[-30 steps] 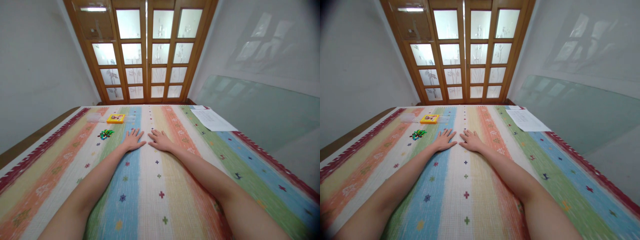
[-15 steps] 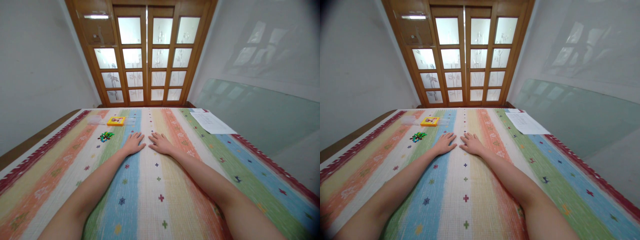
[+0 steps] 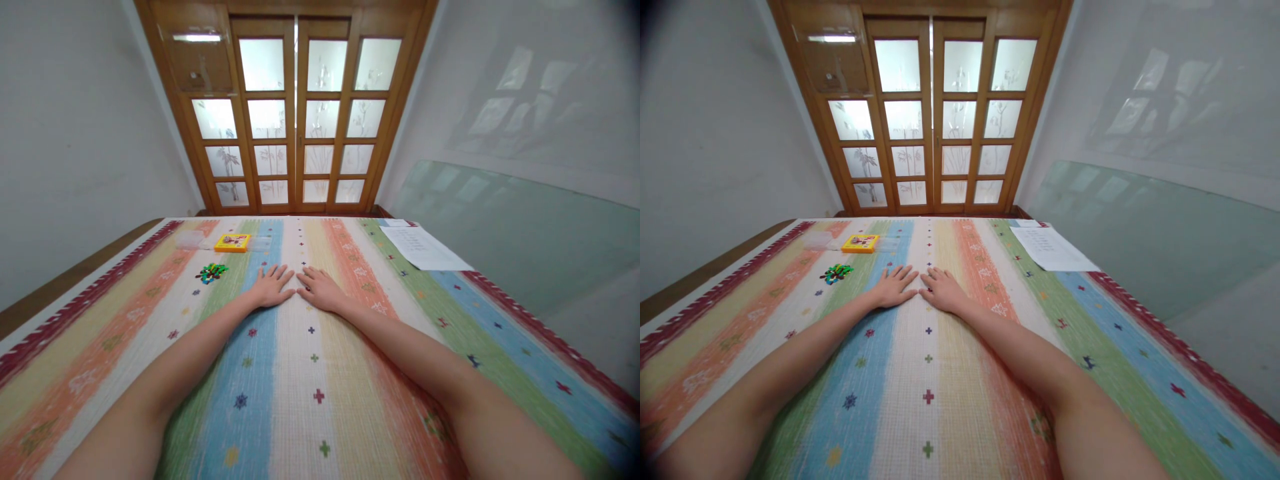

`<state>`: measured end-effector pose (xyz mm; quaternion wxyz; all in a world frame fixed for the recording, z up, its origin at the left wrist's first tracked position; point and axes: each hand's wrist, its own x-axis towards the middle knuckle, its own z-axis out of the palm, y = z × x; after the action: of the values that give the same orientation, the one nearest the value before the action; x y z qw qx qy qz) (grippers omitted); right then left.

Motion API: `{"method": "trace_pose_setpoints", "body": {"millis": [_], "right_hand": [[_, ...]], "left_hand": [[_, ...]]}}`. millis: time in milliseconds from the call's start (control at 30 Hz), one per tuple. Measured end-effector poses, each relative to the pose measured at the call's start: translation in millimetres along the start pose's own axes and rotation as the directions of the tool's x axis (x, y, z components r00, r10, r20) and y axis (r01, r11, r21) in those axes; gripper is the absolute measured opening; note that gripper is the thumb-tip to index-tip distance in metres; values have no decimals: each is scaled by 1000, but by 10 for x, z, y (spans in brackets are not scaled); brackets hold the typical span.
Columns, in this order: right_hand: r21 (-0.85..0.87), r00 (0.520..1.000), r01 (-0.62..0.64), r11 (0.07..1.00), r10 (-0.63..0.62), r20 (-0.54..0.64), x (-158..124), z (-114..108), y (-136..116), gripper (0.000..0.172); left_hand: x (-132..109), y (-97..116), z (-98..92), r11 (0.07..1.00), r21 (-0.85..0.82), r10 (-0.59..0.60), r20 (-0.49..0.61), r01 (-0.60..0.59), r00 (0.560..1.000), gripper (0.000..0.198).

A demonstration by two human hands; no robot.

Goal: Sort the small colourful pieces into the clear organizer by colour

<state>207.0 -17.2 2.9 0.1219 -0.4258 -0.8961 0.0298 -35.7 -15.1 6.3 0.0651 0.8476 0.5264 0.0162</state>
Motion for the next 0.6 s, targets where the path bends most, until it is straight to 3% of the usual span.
{"method": "trace_pose_setpoints", "body": {"millis": [233, 600], "right_hand": [[22, 1000, 24, 999, -24, -16, 1, -9, 43, 60], [43, 992, 0, 999, -6, 123, -65, -61, 85, 80]], "left_hand": [[87, 63, 23, 1000, 21, 17, -144, -14, 989, 73], [-20, -12, 7, 999, -28, 32, 26, -31, 999, 87]]}}
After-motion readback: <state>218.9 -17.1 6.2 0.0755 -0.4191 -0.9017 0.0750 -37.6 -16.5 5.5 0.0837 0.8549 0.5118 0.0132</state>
